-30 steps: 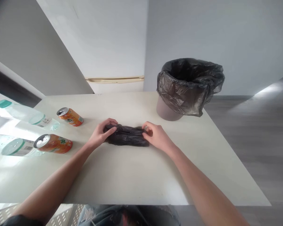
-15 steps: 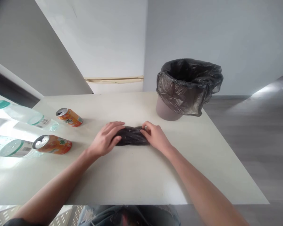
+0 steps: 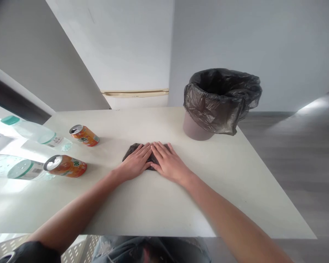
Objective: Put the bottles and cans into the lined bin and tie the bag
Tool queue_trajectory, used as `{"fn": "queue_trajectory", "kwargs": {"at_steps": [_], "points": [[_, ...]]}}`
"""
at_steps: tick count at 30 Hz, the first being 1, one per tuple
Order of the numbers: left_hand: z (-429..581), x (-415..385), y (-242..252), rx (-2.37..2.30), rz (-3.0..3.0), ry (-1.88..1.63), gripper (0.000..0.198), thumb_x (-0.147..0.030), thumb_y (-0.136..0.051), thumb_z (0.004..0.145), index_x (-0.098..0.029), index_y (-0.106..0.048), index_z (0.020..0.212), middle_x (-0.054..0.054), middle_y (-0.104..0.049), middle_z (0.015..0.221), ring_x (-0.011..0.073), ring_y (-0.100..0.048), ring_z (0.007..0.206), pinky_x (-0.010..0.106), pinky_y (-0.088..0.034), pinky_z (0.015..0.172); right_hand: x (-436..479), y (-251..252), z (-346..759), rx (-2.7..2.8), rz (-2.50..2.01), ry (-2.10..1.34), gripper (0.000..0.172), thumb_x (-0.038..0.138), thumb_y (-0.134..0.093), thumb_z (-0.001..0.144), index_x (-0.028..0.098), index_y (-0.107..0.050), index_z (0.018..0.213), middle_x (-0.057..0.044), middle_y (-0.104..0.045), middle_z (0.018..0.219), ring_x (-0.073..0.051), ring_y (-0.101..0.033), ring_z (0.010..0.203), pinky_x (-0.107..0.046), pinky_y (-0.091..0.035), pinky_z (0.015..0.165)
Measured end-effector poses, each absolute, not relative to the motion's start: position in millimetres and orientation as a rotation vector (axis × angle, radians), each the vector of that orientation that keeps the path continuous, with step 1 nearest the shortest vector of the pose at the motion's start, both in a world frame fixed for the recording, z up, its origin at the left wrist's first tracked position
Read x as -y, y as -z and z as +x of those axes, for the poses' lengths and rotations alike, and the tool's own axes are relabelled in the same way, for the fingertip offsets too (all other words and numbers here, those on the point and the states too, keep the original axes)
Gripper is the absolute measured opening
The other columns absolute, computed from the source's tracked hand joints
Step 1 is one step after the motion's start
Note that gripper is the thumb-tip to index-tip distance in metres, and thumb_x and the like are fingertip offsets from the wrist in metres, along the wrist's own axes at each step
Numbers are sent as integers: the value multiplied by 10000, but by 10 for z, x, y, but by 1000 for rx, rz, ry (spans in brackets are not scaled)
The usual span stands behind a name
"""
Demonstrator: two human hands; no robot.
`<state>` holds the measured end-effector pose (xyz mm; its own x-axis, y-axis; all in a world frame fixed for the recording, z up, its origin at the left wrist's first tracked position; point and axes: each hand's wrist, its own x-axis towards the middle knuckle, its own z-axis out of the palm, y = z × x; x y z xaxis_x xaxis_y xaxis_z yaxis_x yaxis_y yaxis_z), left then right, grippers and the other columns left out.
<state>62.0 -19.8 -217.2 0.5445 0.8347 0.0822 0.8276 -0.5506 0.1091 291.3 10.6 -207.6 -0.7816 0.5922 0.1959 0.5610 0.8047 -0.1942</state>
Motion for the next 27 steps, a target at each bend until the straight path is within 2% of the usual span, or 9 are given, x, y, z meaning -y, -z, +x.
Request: {"fn": "queue_trajectory", "kwargs": {"at_steps": [8,14,16,18,22,24,27], "points": [[524,162,2140,-1531,2741,-158,693,-506,-295,1115,-97,-285,1675,148,-308,1726,322,-230,1626,527,-223,1332,-105,2168,2907,2764,-1077,-193,704,533,-261,1119,89,-314,1663,-154,-239,1741,-276,-231,1629,-560,-207,1332],[556,184,2056,-1642,2720,-286,656,-438,-359,1110,-97,-301,1668,183,-354,1703,347,-254,1617,568,-221,1330,-93,2187,2908,2744,-1072,-169,595,366,-216,1130,126,-332,1662,-125,-266,1739,-258,-233,1629,-564,-141,1342],[664,257,1998,-1597,2670,-448,638,-375,-329,1118,-106,-232,1688,184,-304,1723,336,-205,1631,572,-223,1333,-88,2183,2899,2750,-1092,-175,596,334,-229,1121,117,-305,1672,-133,-264,1739,-264,-224,1631,-568,-173,1335],[800,354,1937,-1437,2616,-595,644,-316,-291,1121,-162,-100,1716,150,-241,1751,298,-154,1643,554,-244,1336,-82,2178,2886,2775,-1112,-186,608,311,-255,1108,121,-264,1686,-142,-258,1739,-277,-212,1634,-586,-203,1324],[1007,490,1905,-1113,2530,-640,740,-313,-307,1119,-243,143,1702,103,-113,1780,249,-90,1649,499,-268,1348,-63,2194,2852,2819,-1140,-188,691,292,-343,1068,104,-153,1706,-165,-198,1752,-317,-159,1642,-629,-215,1307],[1043,491,1954,-1126,2488,-606,774,-342,-320,1121,-232,193,1689,113,-72,1782,246,-61,1647,478,-270,1349,-49,2209,2839,2812,-1146,-195,730,306,-360,1062,83,-102,1707,-175,-165,1757,-326,-123,1647,-631,-206,1308],[1050,441,2068,-1226,2466,-556,774,-385,-320,1123,-207,174,1692,134,-53,1780,256,-23,1645,492,-256,1347,-31,2224,2838,2802,-1142,-217,741,330,-367,1068,106,-76,1712,-168,-116,1765,-327,-93,1650,-636,-171,1314]]}}
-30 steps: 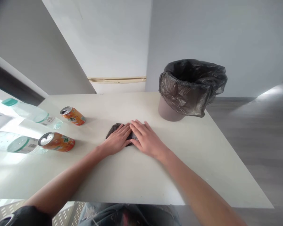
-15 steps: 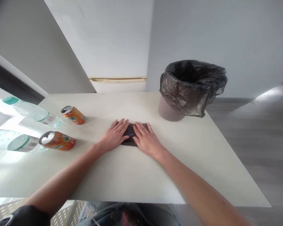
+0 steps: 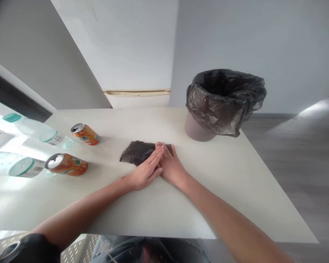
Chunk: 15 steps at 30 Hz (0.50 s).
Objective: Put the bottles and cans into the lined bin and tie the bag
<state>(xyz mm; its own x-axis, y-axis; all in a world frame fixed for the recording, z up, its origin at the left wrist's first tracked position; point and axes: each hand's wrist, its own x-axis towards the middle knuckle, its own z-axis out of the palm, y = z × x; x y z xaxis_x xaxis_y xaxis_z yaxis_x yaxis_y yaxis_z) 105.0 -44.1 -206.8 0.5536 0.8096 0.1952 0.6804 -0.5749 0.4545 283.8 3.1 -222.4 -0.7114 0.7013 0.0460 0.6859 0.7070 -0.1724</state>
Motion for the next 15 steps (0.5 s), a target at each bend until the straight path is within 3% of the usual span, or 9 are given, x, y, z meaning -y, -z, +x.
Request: {"fn": "queue_trajectory", "kwargs": {"at_steps": [7,12,15], "points": [[1075,427,2238,-1432,2503,-488,766,-494,-316,1112,-80,-48,1698,225,-138,1754,297,-102,1644,505,-265,1329,-37,2231,2839,2796,-1120,-256,709,359,-348,1093,166,-77,1720,-169,-122,1763,-313,-111,1649,-656,-139,1311],[1045,425,2276,-1562,2543,-484,753,-512,-295,1109,-45,-155,1682,243,-231,1730,320,-196,1631,511,-295,1310,-43,2247,2813,2769,-1160,-223,694,396,-321,1099,113,-145,1709,-171,-167,1754,-303,-155,1644,-630,-134,1322],[932,341,2276,-1651,2580,-450,688,-454,-266,1117,-46,-230,1670,232,-307,1708,331,-184,1632,555,-242,1320,-33,2253,2808,2745,-1166,-185,683,377,-319,1095,94,-182,1702,-176,-203,1745,-313,-197,1635,-627,-143,1322]]}}
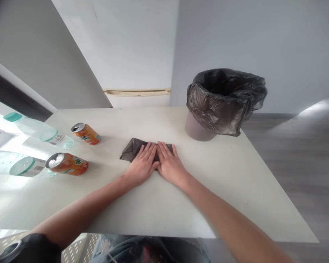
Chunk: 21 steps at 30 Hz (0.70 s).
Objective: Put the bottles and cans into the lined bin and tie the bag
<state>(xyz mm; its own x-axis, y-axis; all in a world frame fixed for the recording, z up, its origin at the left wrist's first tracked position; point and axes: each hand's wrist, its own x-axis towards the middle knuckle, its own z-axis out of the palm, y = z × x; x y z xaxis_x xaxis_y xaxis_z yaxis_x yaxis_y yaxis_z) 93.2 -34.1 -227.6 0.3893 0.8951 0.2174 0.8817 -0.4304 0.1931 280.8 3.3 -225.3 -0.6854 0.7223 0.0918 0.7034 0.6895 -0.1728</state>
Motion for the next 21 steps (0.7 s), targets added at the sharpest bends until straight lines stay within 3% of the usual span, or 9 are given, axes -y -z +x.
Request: {"fn": "queue_trajectory", "kwargs": {"at_steps": [9,15,18,21], "points": [[675,175,2327,-1821,2457,-319,710,-497,-245,1114,-40,-294,1655,215,-270,1723,344,-212,1625,562,-247,1317,-29,2256,2811,2709,-1175,-177,669,403,-313,1105,86,-233,1689,-162,-218,1744,-301,-222,1630,-616,-154,1323],[719,203,2304,-1852,2462,-300,683,-467,-274,1108,-70,-295,1665,194,-273,1730,345,-228,1624,562,-246,1315,-38,2240,2840,2700,-1184,-219,714,456,-296,1112,147,-83,1719,-141,-194,1755,-315,-197,1635,-642,-195,1305],[724,207,2298,-1862,2471,-287,673,-446,-284,1106,-69,-303,1662,195,-275,1730,343,-229,1624,555,-250,1314,-32,2201,2848,2699,-1153,-182,678,442,-272,1120,188,-88,1721,-110,-196,1758,-315,-175,1641,-696,-151,1293],[722,207,2304,-1861,2479,-294,673,-443,-291,1103,-65,-307,1660,199,-271,1730,345,-232,1623,554,-254,1312,-32,2148,2826,2695,-1064,-113,642,380,-270,1122,163,-147,1713,-101,-190,1761,-285,-163,1645,-651,-100,1323]]}}
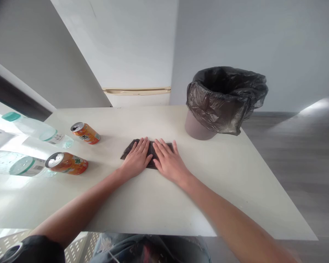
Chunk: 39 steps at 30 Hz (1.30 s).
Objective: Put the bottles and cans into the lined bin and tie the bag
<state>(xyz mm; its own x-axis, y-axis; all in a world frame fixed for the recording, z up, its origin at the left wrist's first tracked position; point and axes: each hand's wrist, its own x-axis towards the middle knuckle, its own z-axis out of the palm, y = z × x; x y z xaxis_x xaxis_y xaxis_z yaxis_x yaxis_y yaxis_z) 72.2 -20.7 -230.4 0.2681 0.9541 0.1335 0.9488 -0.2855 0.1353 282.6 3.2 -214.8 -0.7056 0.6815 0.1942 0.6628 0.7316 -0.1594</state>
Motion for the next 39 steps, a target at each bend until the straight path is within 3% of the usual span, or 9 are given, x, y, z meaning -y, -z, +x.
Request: {"fn": "queue_trajectory", "kwargs": {"at_steps": [7,39], "points": [[716,198,2315,-1834,2470,-328,682,-447,-286,1102,-51,-313,1656,206,-266,1728,354,-227,1624,573,-259,1306,-66,2198,2762,2737,-970,-182,647,398,-325,1113,124,-242,1693,-114,-264,1742,-259,-210,1635,-514,-221,1341],[749,207,2292,-1877,2454,-250,676,-442,-271,1104,-61,-304,1661,189,-238,1742,336,-195,1636,563,-223,1317,-55,2258,2763,2709,-985,-156,614,377,-347,1114,132,-308,1676,-102,-299,1727,-261,-268,1618,-508,-241,1334]]}}
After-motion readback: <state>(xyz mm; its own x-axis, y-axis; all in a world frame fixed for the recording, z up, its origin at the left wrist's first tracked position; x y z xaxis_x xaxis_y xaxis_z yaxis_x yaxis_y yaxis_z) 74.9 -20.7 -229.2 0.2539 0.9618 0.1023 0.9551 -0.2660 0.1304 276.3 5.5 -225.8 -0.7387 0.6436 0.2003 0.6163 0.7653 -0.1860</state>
